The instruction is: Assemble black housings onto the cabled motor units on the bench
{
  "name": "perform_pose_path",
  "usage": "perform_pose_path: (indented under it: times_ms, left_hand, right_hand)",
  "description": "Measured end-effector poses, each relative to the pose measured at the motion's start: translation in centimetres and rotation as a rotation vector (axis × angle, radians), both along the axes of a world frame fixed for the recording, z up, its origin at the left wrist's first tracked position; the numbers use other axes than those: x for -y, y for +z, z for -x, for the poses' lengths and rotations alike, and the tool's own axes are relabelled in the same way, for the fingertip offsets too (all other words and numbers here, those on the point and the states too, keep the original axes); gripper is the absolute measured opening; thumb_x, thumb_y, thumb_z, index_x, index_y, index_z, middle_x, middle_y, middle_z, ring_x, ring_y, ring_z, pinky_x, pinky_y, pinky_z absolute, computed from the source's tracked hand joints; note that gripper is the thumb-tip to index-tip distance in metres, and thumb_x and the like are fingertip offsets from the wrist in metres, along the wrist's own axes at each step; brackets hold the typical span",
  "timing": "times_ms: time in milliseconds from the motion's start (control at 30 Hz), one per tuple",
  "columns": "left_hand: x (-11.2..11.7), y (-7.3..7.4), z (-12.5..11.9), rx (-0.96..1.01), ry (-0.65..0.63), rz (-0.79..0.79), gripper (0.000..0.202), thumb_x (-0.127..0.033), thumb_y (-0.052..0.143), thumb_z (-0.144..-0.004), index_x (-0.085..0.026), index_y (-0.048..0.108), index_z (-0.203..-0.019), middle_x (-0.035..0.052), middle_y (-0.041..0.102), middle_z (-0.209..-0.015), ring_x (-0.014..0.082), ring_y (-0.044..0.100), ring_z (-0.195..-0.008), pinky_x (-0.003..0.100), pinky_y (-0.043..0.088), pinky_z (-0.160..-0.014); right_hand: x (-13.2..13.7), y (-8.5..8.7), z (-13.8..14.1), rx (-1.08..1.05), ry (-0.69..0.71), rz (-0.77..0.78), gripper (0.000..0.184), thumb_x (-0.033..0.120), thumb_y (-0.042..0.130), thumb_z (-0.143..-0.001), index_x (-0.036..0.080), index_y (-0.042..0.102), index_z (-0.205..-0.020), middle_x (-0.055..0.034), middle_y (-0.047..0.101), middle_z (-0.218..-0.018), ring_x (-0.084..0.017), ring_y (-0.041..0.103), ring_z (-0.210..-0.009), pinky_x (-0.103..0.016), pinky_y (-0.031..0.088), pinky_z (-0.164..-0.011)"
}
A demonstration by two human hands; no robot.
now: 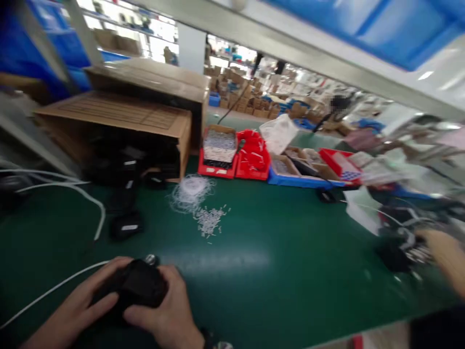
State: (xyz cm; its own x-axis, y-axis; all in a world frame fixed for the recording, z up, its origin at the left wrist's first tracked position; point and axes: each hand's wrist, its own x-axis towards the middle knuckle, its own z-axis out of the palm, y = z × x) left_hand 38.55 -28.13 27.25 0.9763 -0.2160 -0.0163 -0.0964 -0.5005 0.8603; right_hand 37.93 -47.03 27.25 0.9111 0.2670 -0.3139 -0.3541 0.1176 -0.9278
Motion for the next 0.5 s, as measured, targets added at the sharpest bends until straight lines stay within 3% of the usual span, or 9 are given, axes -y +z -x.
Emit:
perform_pose_path:
  times_ms: [100, 267, 500]
  left_hand:
    - [-1.2, 0.4, 1.6, -0.094, 0.012, 0.055, 0.05, -0.057, 0.049, -0.08, -0.027, 0.051, -0.12, 0.0079, 0.056, -0.123, 0.0292, 0.051, -0.115, 0.043, 0.043, -0.098]
    - [-1.0, 0.4, 3.0, -0.102, 0.001, 0.096, 0.054, -0.058, 0.04, -0.084, -0.027, 0.041, -0.129, 0.0095, 0.045, -0.133, 0.0277, 0.04, -0.125, 0.044, 0.034, -0.105]
    - [-0.5, 0.3, 3.4, -0.039, -0.022, 0.124, 0.052, -0.06, 0.038, -0.085, -0.027, 0.04, -0.125, 0.0084, 0.045, -0.126, 0.0263, 0.042, -0.12, 0.041, 0.035, -0.103]
  right_hand:
    - [-0.2, -0.1, -0.3, 0.137, 0.091, 0.104, 0.047, 0.038, 0.078, -0.057, 0.02, 0.061, -0.097, -0.005, 0.058, -0.096, -0.024, 0.054, -0.092, -0.034, 0.044, -0.08]
    - [-0.4, 0.4, -0.5, 0.194, 0.205, 0.179, 0.041, 0.032, 0.076, -0.06, 0.021, 0.061, -0.097, -0.004, 0.055, -0.093, -0.022, 0.052, -0.086, -0.033, 0.042, -0.077]
    - [-0.1, 0.5, -0.6, 0.186, 0.253, 0.173, 0.041, 0.029, 0.074, -0.062, 0.021, 0.059, -0.099, -0.0028, 0.053, -0.094, -0.021, 0.051, -0.087, -0.03, 0.04, -0.076]
